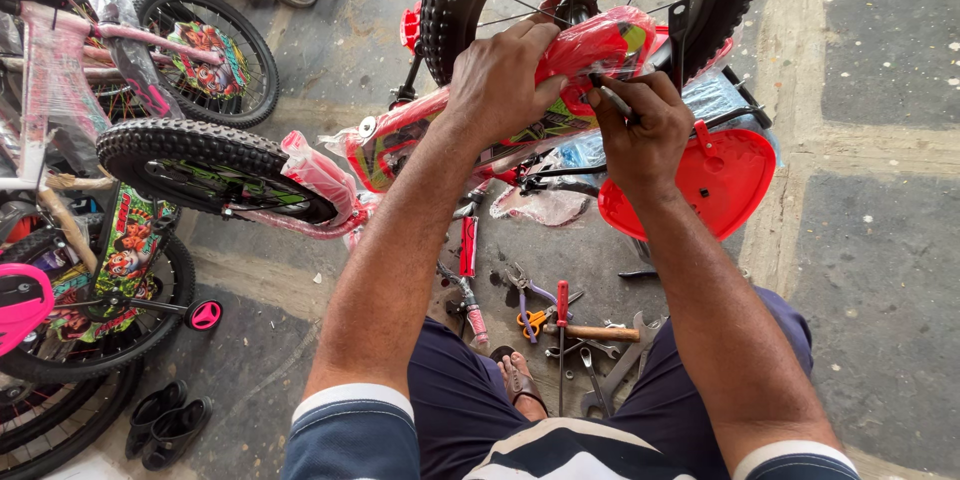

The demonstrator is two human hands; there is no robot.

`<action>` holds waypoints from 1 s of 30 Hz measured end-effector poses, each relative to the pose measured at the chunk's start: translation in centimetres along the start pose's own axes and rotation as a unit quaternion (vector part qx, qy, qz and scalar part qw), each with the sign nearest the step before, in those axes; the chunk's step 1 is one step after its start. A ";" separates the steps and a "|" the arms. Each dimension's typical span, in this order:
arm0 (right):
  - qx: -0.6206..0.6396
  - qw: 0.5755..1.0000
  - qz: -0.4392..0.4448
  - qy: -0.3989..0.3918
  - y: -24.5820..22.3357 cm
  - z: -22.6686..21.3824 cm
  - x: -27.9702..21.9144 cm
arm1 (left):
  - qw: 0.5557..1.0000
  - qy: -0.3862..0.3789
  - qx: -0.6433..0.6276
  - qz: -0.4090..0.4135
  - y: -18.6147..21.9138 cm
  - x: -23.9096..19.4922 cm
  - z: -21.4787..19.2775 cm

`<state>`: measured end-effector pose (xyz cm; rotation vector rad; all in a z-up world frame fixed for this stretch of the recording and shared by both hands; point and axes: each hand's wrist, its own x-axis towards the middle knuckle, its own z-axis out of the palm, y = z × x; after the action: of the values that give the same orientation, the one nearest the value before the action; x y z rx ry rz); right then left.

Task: The person sits on the ground and uses a small metal tool to scrape and adjust the red plastic chain guard on a child's bicycle. They repeatedly scrape the surface and edges of the guard, occasionally repositioning their hands and the tool.

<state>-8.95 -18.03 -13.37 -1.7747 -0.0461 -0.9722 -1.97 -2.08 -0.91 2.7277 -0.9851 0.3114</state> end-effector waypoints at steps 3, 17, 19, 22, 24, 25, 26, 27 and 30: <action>0.003 0.999 -0.040 0.002 0.2 0.0 0.0 | 1.000 -0.012 0.002 -0.004 -0.2 -0.3 0.0; -0.174 0.963 -0.207 -0.013 1.6 2.0 -2.6 | 1.000 -0.012 0.018 -0.005 -0.5 -1.3 -0.6; -0.211 0.960 -0.181 -0.037 1.5 2.3 -2.8 | 1.000 -0.013 0.020 -0.007 -0.5 -1.3 -0.5; -0.217 0.962 -0.160 -0.040 1.5 2.7 -2.5 | 1.000 -0.017 0.021 -0.010 -0.5 -1.3 -0.5; -0.181 0.972 -0.150 -0.015 1.4 2.7 -2.5 | 1.000 -0.011 0.019 -0.002 -0.5 -1.2 -0.6; -0.166 0.974 -0.150 -0.019 1.4 2.8 -2.5 | 1.000 -0.007 0.013 0.001 -0.5 -1.2 -0.6; -0.151 0.977 -0.150 -0.023 1.4 2.9 -2.5 | 1.000 -0.003 0.008 0.004 -0.4 -1.1 -0.7; -0.135 0.979 -0.150 -0.026 1.5 3.0 -2.5 | 1.000 0.001 0.003 0.007 -0.4 -1.1 -0.7; -0.090 0.986 -0.136 -0.015 1.5 3.5 -3.0 | 0.999 -0.012 0.001 -0.047 0.0 -0.6 0.0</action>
<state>-8.19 -14.64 -16.78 -1.9845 -0.2309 -1.1753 -2.42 -1.74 -1.02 2.7751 -0.8592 0.2624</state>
